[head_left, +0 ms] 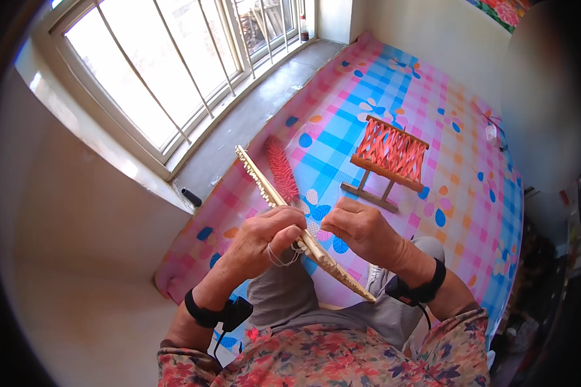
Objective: The person is sitting on the floor weaving a bamboo mat. They are using a needle and thread to stitch the bamboo strips together.
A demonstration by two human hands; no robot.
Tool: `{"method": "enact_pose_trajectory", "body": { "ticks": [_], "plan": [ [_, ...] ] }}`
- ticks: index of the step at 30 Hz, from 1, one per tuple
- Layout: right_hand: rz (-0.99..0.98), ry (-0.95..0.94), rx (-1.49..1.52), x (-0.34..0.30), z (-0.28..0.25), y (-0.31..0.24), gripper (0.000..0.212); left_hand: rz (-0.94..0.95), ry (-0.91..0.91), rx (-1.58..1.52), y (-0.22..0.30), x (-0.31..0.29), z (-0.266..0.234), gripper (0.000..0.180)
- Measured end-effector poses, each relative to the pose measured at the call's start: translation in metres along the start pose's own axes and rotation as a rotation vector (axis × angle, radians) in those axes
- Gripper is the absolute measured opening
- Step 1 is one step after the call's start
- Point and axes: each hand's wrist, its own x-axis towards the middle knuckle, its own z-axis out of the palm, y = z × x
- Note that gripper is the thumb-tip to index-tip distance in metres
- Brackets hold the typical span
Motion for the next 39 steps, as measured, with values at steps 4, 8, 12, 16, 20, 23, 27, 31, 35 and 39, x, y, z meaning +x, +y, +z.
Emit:
{"method": "enact_pose_trajectory", "body": {
  "ticks": [4, 8, 12, 16, 20, 23, 27, 31, 35, 39],
  "plan": [
    [-0.038, 0.006, -0.044, 0.005, 0.002, 0.002, 0.006, 0.005, 0.015, 0.012, 0.003, -0.004, 0.003, 0.030],
    [0.156, -0.030, 0.059, 0.003, 0.001, -0.004, 0.004, 0.057, 0.062, -0.074, -0.007, -0.007, 0.007, 0.031],
    [0.487, -0.061, 0.424, -0.011, -0.002, -0.003, 0.012, 0.103, 0.113, -0.114, -0.017, -0.016, 0.011, 0.033],
    [0.567, 0.026, 1.038, -0.007, -0.005, -0.004, 0.017, 0.086, 0.102, -0.144, -0.018, -0.016, 0.008, 0.036],
    [0.498, 0.147, 1.383, 0.007, 0.008, -0.012, 0.021, 0.054, 0.112, -0.172, -0.019, -0.018, 0.009, 0.034],
    [0.481, 0.219, 1.544, 0.016, 0.022, -0.021, 0.020, 0.049, 0.086, -0.228, -0.020, -0.018, 0.008, 0.033],
    [0.538, 0.170, 1.424, 0.023, 0.022, -0.019, 0.020, 0.130, 0.096, -0.200, -0.024, -0.018, 0.011, 0.030],
    [0.665, 0.209, 1.385, 0.028, 0.023, -0.012, 0.022, 0.106, 0.106, -0.163, -0.016, -0.018, 0.012, 0.026],
    [0.618, 0.349, 1.121, 0.025, 0.009, 0.018, 0.024, 0.067, 0.064, -0.088, -0.015, -0.024, 0.008, 0.023],
    [0.451, 0.600, 0.948, 0.041, -0.071, 0.045, 0.022, 0.050, 0.158, -0.049, -0.012, -0.028, 0.006, 0.020]
  ]
}}
